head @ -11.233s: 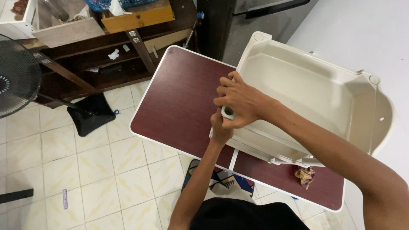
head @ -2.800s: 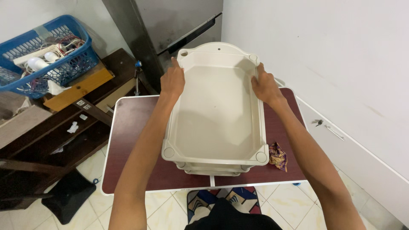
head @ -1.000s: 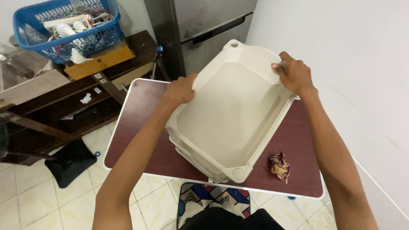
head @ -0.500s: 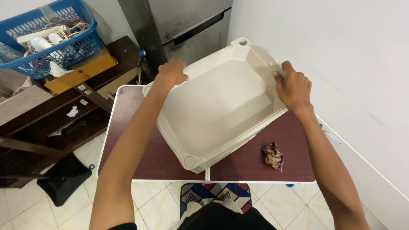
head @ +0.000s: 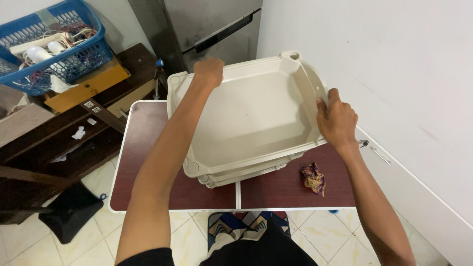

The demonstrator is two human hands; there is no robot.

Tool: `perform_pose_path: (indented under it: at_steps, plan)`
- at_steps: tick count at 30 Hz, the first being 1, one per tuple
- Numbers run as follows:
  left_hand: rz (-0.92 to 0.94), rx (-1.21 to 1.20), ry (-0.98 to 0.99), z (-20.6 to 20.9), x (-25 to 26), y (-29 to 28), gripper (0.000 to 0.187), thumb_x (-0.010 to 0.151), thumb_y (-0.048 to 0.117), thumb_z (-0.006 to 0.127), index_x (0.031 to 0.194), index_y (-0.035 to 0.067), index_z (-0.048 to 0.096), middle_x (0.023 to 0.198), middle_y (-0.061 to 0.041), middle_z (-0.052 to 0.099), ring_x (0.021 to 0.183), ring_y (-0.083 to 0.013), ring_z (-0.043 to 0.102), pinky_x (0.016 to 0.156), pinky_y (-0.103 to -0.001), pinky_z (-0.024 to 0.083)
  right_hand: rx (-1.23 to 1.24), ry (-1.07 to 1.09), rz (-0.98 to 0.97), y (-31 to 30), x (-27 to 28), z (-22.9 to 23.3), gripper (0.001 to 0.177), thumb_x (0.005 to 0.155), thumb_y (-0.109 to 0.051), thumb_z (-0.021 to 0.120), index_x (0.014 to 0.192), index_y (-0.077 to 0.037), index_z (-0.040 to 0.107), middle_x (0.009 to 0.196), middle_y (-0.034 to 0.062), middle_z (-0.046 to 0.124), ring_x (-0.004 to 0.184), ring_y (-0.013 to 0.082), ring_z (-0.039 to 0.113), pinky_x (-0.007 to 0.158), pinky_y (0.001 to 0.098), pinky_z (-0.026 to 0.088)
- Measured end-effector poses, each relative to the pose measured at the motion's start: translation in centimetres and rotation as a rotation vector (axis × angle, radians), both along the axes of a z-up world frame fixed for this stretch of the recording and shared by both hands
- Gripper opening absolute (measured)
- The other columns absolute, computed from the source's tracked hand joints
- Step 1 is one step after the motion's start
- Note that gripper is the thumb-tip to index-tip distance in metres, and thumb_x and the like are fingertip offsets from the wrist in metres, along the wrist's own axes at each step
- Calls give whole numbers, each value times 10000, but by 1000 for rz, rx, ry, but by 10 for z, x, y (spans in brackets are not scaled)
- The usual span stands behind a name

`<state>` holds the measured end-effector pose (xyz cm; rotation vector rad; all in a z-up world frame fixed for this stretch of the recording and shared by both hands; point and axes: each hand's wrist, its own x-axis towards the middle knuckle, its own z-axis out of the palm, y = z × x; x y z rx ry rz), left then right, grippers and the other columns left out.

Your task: The person disassembles a stacked plastic stool by removing its legs and separating the seat from the base. They then reassemble the stool by inserting the legs back into the base and placing the seat on top.

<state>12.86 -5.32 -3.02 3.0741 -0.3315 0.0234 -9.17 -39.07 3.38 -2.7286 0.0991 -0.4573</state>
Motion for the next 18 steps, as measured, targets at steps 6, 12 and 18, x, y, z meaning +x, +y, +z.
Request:
perform_pose_path:
  at_steps: [6,12,18]
  plan:
    - [-25,-4,10,-6,12,-8,230,911,207,739,1119,110,727,1092,-106,740,1033,-302,711,834,-446,575,15,16,-25,5,-10,4,228,1062,-225,575,1041,-3,525,628,221,641,640,479,658,630,600,487]
    - [-77,-29,-48,-6,13,-19,250,881,228,767,1100,118,720,1087,-107,725,1019,-300,703,828,-449,560,46,8,-46,12,-23,4,239,1069,-223,577,1011,2,523,625,223,638,625,477,653,620,591,490]
    - [-82,-18,48,-6,5,-29,197,974,239,709,1094,84,688,1049,-128,745,1009,-315,726,845,-454,573,49,16,-78,12,-29,2,238,1064,-215,575,1021,11,516,617,233,637,606,480,649,584,584,484]
